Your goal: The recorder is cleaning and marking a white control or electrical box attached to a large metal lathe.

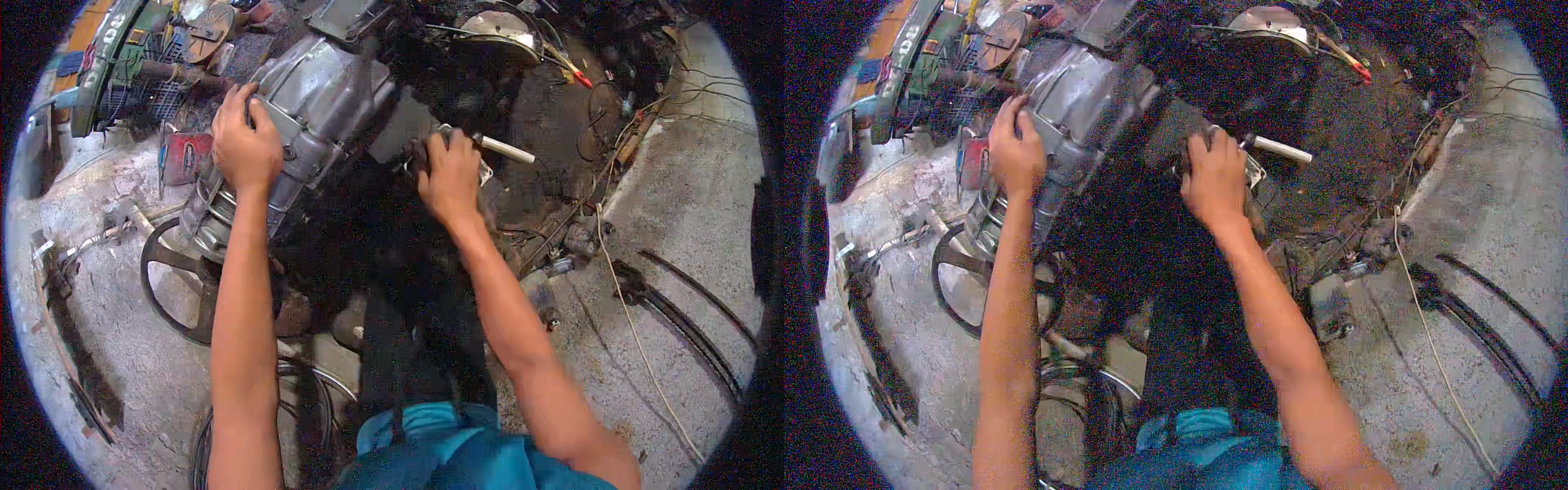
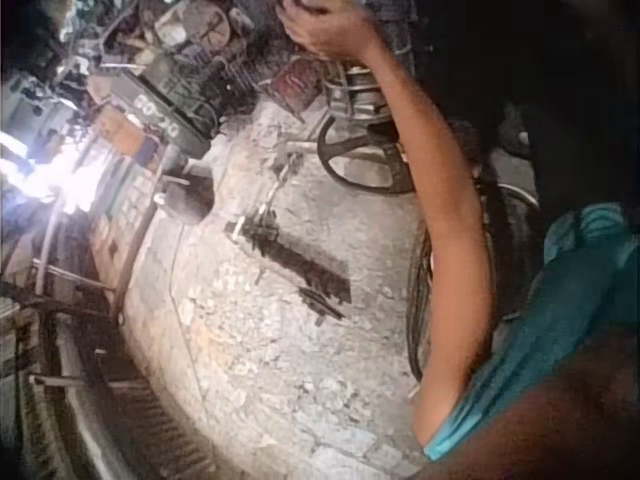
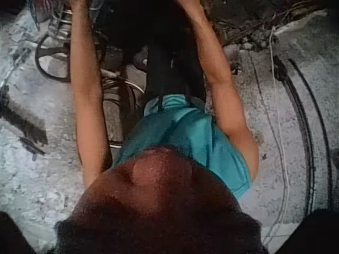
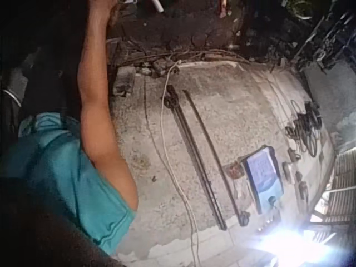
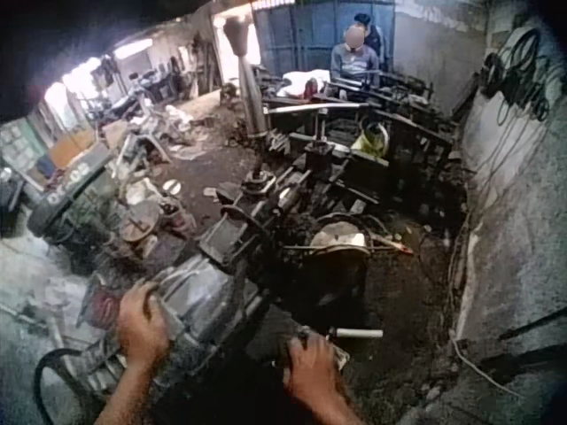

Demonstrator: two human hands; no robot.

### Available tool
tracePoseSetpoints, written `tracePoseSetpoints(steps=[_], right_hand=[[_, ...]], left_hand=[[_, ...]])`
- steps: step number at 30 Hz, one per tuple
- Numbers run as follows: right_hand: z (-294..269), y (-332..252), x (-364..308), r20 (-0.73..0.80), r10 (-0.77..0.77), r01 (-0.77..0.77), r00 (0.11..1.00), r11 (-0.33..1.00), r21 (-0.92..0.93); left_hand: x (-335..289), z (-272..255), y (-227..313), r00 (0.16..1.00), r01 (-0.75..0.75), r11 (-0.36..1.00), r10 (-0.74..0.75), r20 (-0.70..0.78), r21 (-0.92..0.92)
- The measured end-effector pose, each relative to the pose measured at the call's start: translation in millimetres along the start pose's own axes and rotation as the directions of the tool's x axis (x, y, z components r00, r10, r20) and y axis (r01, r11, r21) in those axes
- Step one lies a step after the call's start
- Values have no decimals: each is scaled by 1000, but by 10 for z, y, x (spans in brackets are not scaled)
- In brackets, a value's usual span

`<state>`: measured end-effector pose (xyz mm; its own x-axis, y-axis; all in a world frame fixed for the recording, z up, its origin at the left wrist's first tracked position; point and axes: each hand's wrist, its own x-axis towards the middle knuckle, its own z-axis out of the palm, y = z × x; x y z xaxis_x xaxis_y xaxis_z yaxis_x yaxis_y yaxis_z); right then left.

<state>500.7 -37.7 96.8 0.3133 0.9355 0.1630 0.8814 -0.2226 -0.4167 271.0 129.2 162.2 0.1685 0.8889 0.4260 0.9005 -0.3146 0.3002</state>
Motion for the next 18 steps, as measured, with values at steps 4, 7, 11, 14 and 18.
tracePoseSetpoints(steps=[4, 7, 11, 14, 18], right_hand=[[-291, 124, -855, 174, 36, -80, 984, 965, 251], [-386, 321, -1199, 236, 284, -364, 929, 816, 449], [-207, 649, -1373, 205, 709, -637, 674, 419, 647], [5, 1031, -1490, 394, 789, -762, 471, 140, 632], [-1, 1200, -1459, 746, 591, -706, 308, -384, 595]], left_hand=[[31, -18, 4, 1000, -9, 1000, 9, -10, 3], [28, -49, 38, 1000, 6, 1000, -6, 11, 9], [38, -32, 35, 1000, -5, 1000, 5, 9, -2], [56, -26, 43, 999, 9, 999, -8, 43, -38], [44, -16, 64, 998, 41, 999, -39, 51, -35]])
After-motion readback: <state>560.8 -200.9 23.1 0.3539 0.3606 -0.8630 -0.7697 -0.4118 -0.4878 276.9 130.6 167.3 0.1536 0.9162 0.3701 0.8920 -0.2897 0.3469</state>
